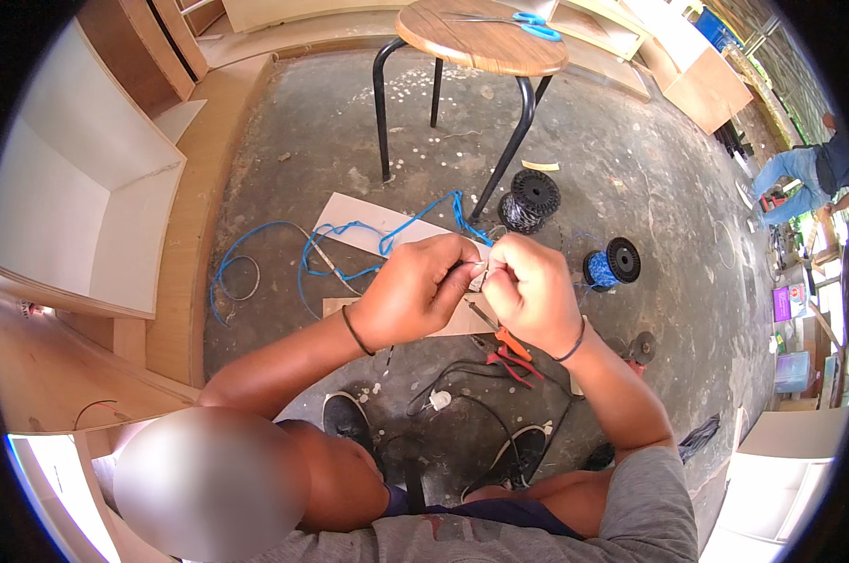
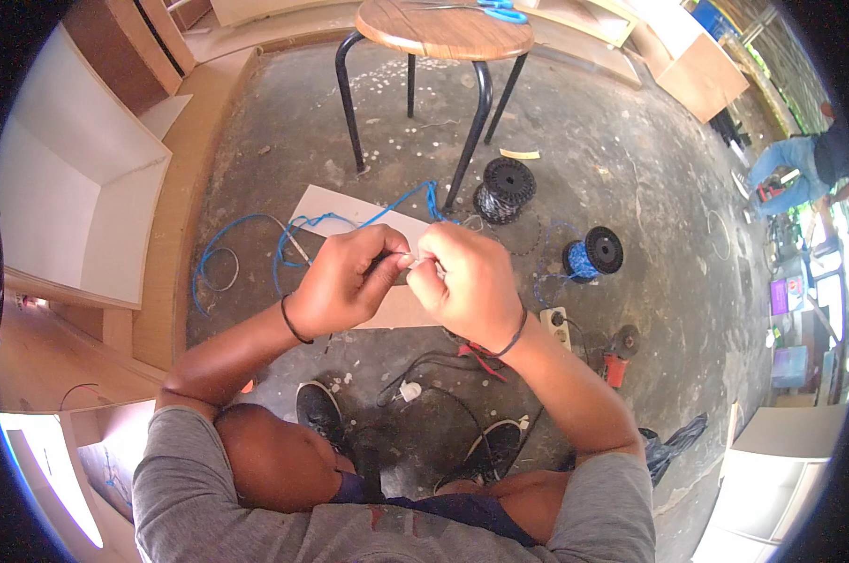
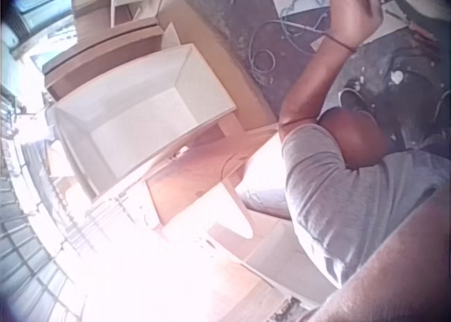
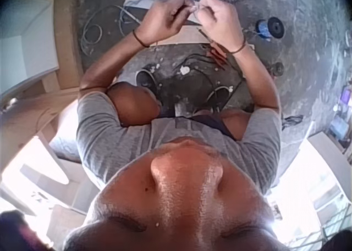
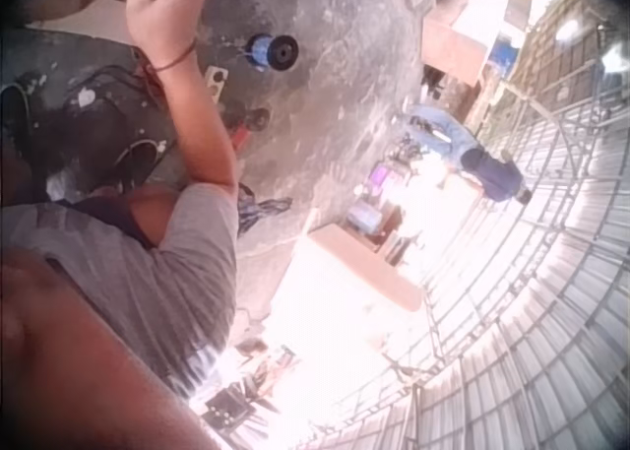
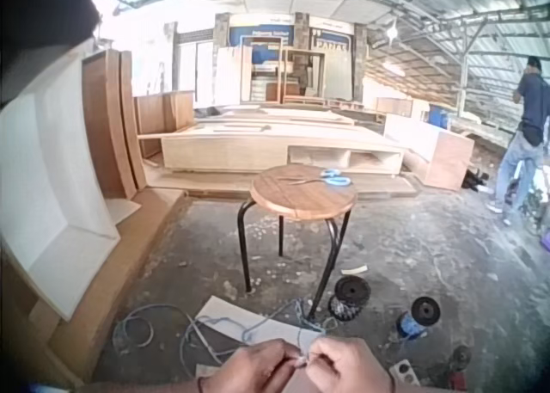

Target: The person prepares an LED strip by cutting it with scissors, stripping wire ends with pliers, and soldering connections using a soldering iron.

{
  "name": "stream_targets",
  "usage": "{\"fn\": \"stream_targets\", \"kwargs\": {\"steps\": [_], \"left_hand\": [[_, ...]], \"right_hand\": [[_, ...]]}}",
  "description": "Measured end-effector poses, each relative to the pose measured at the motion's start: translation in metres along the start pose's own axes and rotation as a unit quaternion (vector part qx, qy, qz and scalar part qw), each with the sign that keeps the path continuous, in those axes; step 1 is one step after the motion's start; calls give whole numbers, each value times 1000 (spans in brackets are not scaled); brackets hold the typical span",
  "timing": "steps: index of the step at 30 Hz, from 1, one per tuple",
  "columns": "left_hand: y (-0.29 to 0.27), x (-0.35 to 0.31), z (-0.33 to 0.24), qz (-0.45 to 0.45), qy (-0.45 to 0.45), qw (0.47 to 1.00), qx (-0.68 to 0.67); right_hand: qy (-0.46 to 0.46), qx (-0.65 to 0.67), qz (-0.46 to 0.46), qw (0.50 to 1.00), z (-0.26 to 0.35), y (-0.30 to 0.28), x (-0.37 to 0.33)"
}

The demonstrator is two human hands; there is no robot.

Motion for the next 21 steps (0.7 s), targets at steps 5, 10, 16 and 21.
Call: {"fn": "stream_targets", "kwargs": {"steps": [5, 10, 16, 21], "left_hand": [[-12, -5, -12, -91, 90, 989, 71], [-7, -3, -16, -72, 107, 989, 66], [-4, -4, -15, -58, 119, 986, 103], [0, -5, -11, -59, 126, 981, 136]], "right_hand": [[203, 222, 6, 954, -28, 6, -10], [27, 111, -31, 993, -2, -14, 5], [5, 10, 8, 1000, 6, -4, 7], [171, 113, 52, 977, -23, 20, -3]]}}
Point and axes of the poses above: each hand's wrist, its own x-axis towards the middle knuckle, its own y-axis out of the palm, z = x × y, the point moved 9 cm from there along x, towards the middle knuckle, and after that the axes turned 2 degrees about z, right-handed, at the moved point
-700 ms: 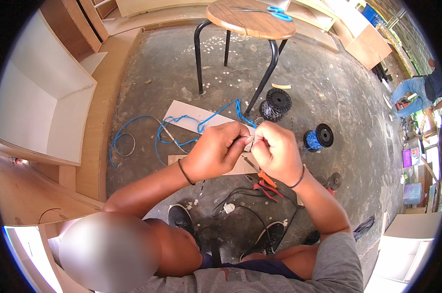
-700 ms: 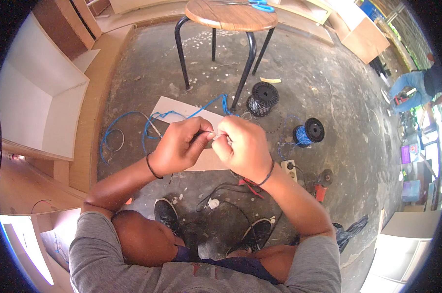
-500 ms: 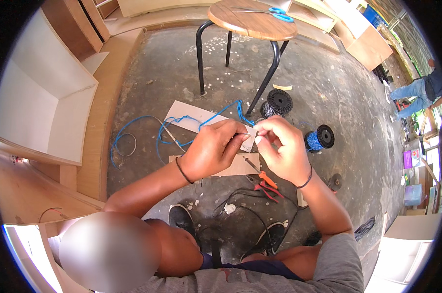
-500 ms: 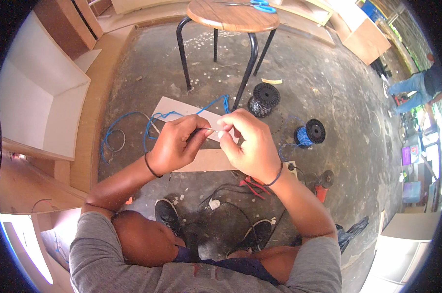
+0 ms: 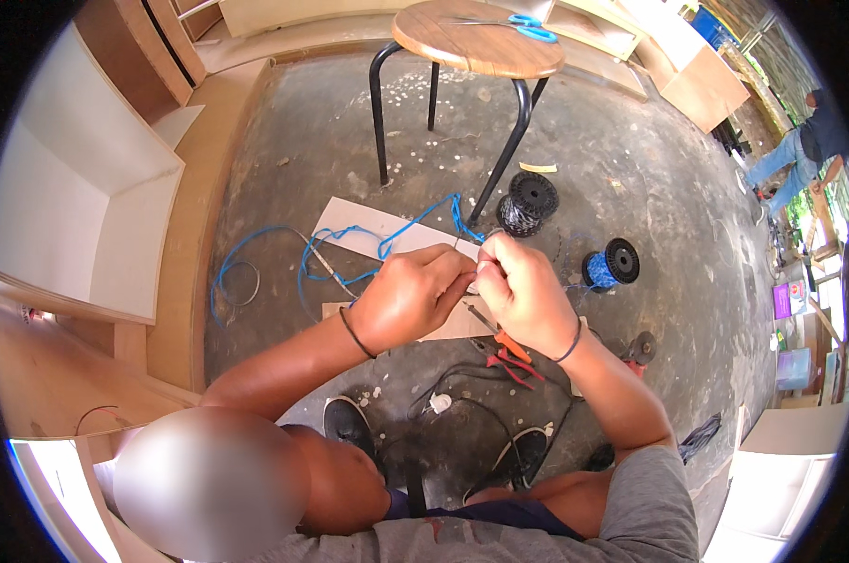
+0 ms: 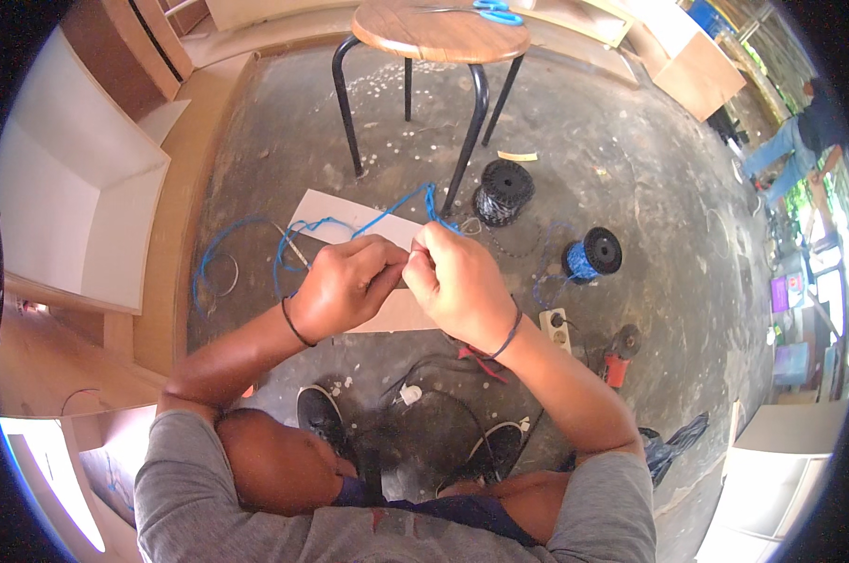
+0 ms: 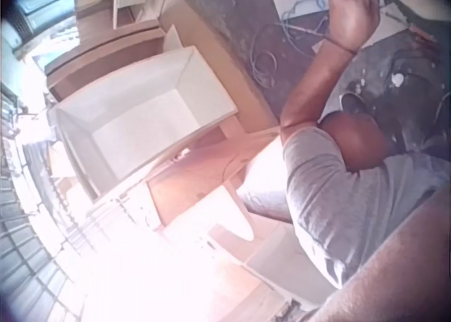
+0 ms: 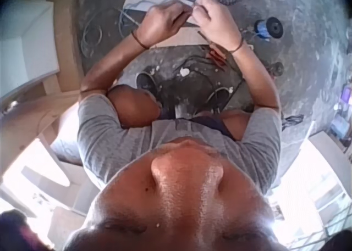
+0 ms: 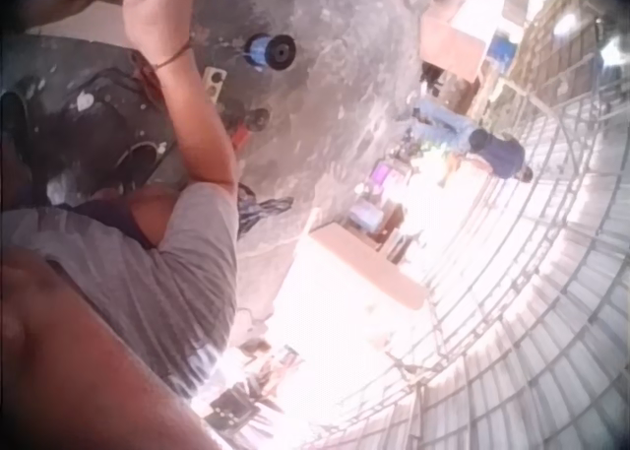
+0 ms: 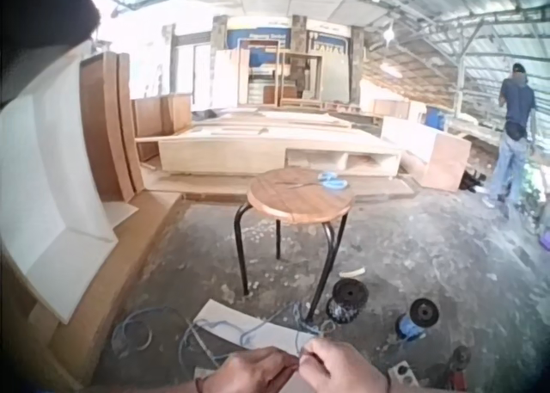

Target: The person prepares an LED strip by cutting it with scissors, stripping wire ends with pliers, and soldering connections using a soldering iron.

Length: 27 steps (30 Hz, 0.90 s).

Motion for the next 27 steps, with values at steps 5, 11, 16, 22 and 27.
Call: {"fn": "stream_targets", "kwargs": {"steps": [5, 11, 16, 22, 27], "left_hand": [[-6, -4, 9, -12, -24, 1000, 4], [-6, -2, 14, -4, -40, 999, -18], [-14, -7, 28, -11, -31, 999, -27], [-31, -16, 83, -43, -236, 951, -197], [-25, -16, 99, -78, -275, 898, -334]], "right_hand": [[44, 134, 17, 990, -7, 5, 1], [-55, -1, 15, 998, 3, 5, 6], [47, 92, 103, 989, -12, 11, 27], [-76, -167, -190, 965, -54, -136, 184], [82, -354, -44, 931, -166, -153, 292]]}}
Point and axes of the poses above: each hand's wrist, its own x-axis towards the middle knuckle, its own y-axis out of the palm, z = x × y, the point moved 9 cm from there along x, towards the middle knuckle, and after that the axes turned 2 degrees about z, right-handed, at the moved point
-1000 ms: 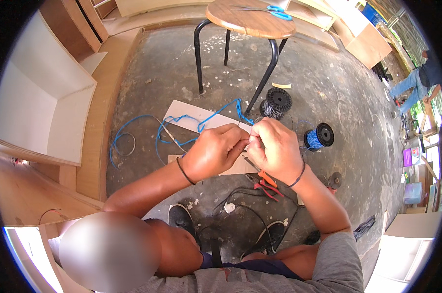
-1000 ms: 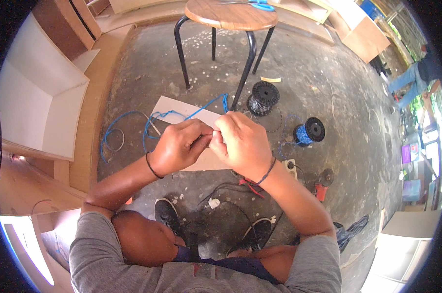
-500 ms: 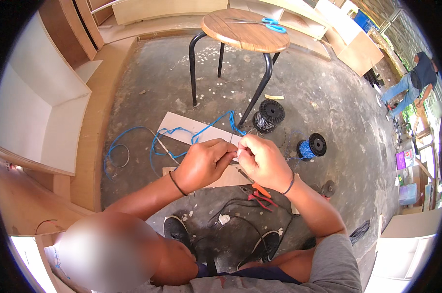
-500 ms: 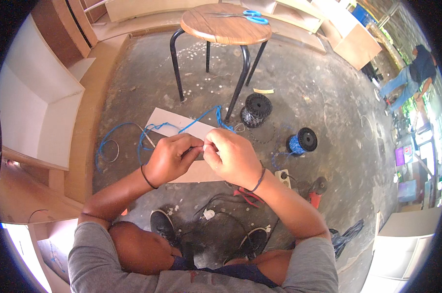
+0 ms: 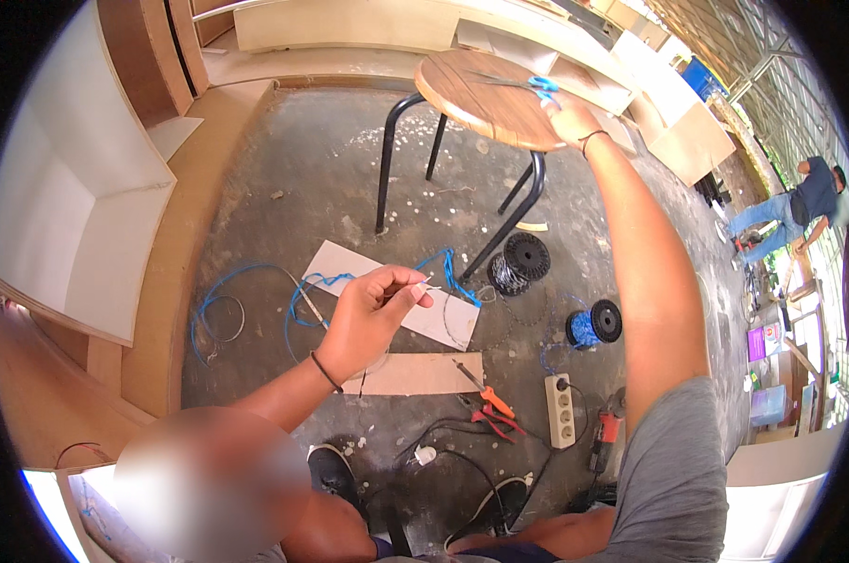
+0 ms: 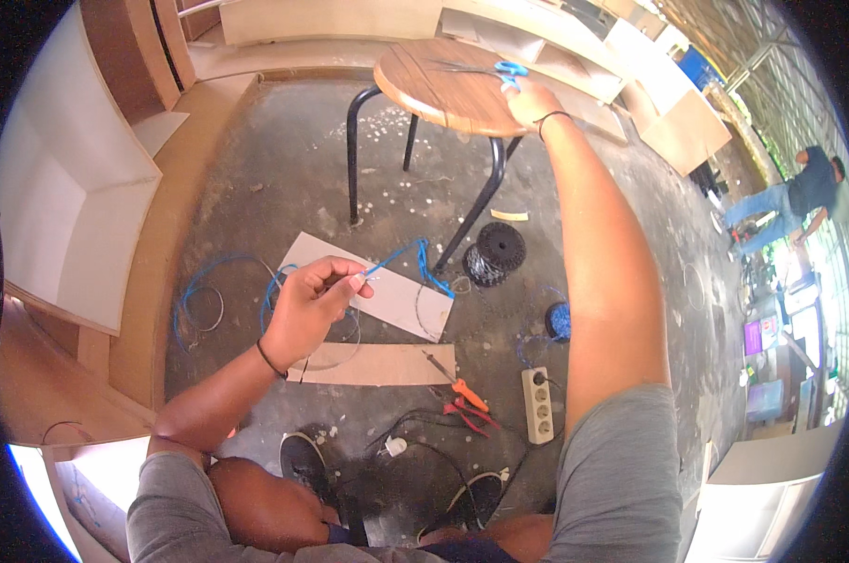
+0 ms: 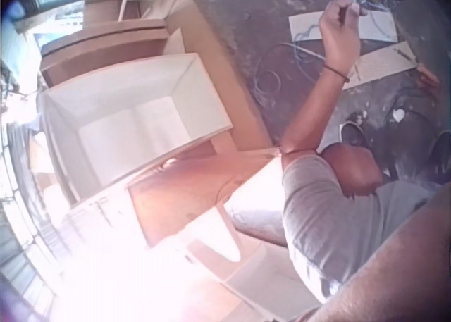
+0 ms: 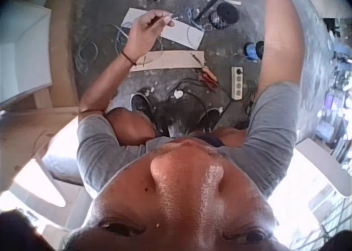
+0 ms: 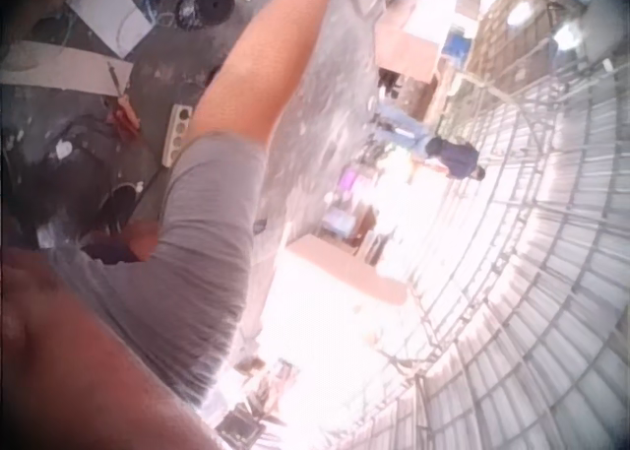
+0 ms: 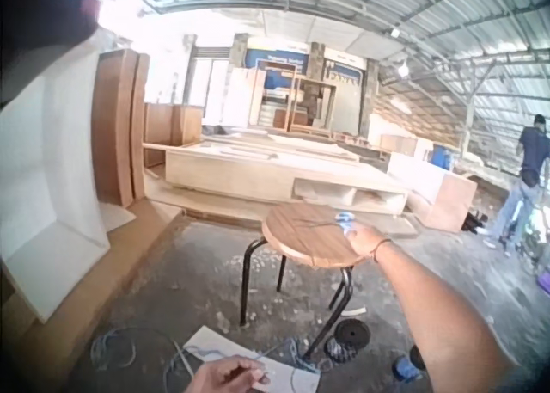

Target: The person prepares an LED strip by cutting it with scissors, stripping wire ends with pliers, and soldering connections using a soldering iron.

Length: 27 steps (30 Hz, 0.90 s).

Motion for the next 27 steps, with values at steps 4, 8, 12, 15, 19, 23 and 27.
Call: {"fn": "stream_targets", "kwargs": {"steps": [4, 8, 12, 15, 19, 23, 27], "left_hand": [[-25, 0, 2, -31, -7, 999, -43], [-37, 2, 12, -45, -33, 997, -57], [-35, 5, 16, -41, -28, 995, -83], [-35, 7, 8, -44, -20, 993, -104], [-40, 7, 0, -50, 24, 996, -75], [-39, 5, -10, -61, 76, 993, -71], [-39, 1, -13, -63, 49, 996, -40]], "right_hand": [[28, -78, -20, 996, 24, -9, -14], [-68, -23, -22, 997, 51, -23, -17], [-80, 35, -63, 994, 25, -11, -3], [-111, 36, 27, 993, 13, -14, 6], [-9, 23, 88, 996, 21, -28, -13], [153, 44, 155, 975, 12, -32, -43], [138, 636, 136, 747, 57, -26, -117]]}}
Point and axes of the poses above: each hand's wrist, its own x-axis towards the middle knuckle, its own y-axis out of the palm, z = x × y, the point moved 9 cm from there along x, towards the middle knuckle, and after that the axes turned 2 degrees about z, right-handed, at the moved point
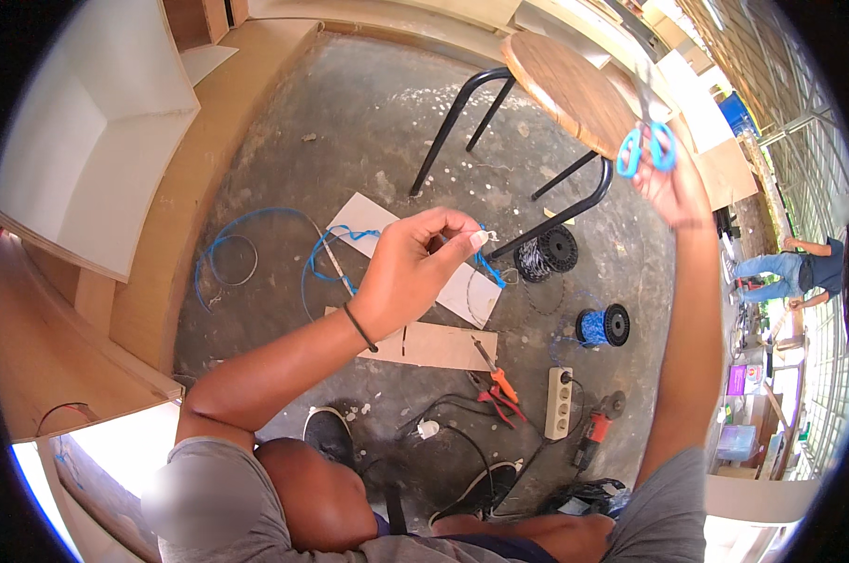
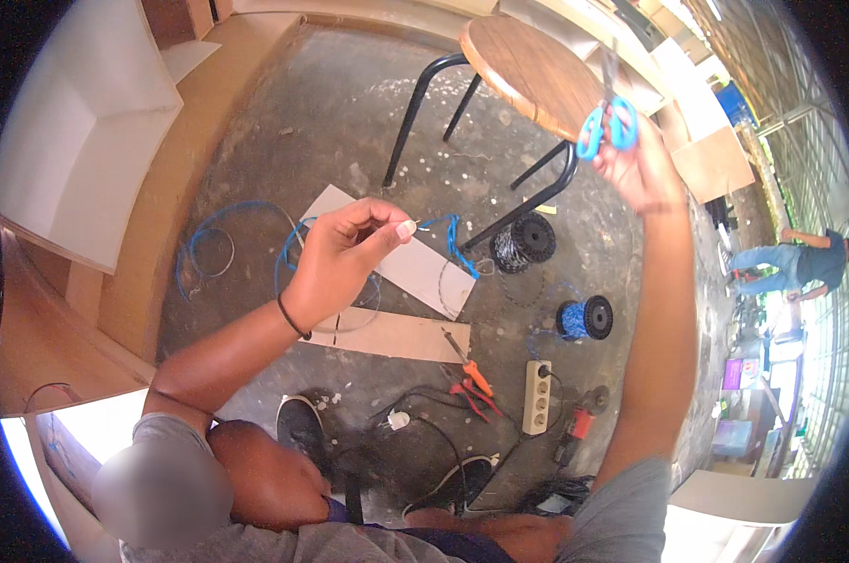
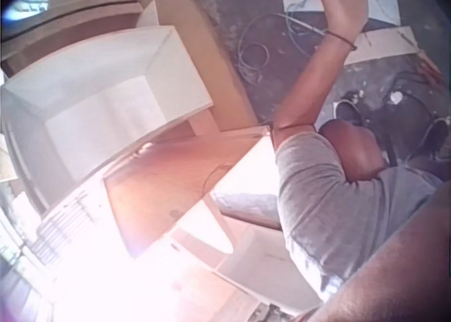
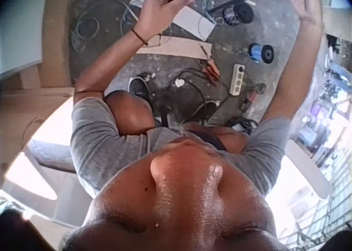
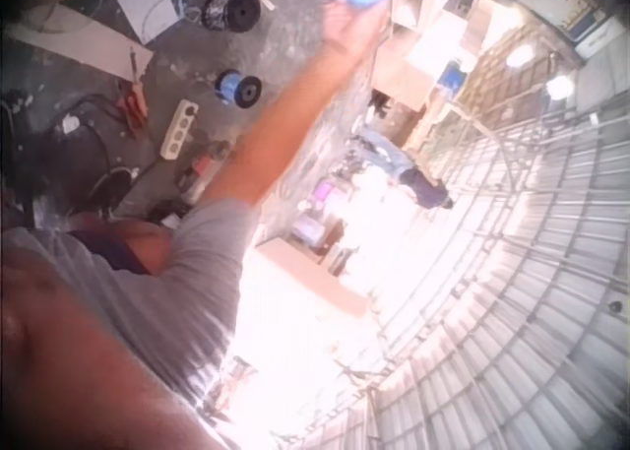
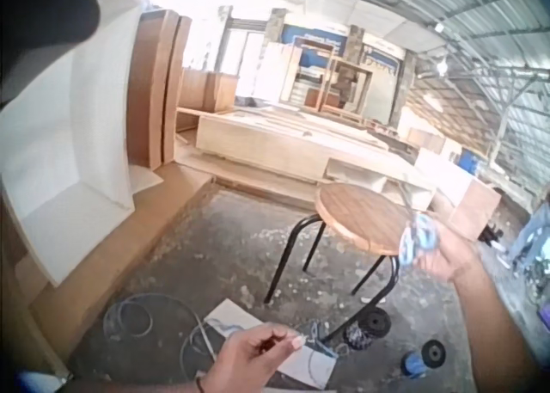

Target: The person prepares an LED strip by cutting it with scissors, stripping wire ends with pliers, and soldering connections using a soldering iron.

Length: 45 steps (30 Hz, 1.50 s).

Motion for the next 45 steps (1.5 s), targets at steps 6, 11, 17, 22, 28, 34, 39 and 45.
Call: {"fn": "stream_targets", "kwargs": {"steps": [6, 11, 17, 22, 28, 34, 39, 45], "left_hand": [[-1, 0, 10, 27, -117, 981, -151], [-1, 1, 4, 10, -89, 989, -117], [-1, -5, -18, -29, 22, 998, 47], [5, -12, -36, -42, 70, 989, 122], [9, -17, -49, -53, 120, 977, 171], [8, -17, -51, -65, 125, 977, 161], [8, -19, -53, -65, 132, 977, 152], [5, -21, -56, -76, 133, 978, 145]], "right_hand": [[26, 307, 166, 937, -77, 125, -127], [2, 141, 252, 958, -110, 163, -163], [22, -25, 189, 981, -121, 170, -174], [-10, -59, 140, 988, -117, 170, -176], [-40, -71, 122, 989, -112, 170, -176], [-41, -112, 121, 985, -110, 170, -177], [-54, -75, 130, 987, -107, 177, -176], [-50, -75, 133, 987, -109, 180, -174]]}}
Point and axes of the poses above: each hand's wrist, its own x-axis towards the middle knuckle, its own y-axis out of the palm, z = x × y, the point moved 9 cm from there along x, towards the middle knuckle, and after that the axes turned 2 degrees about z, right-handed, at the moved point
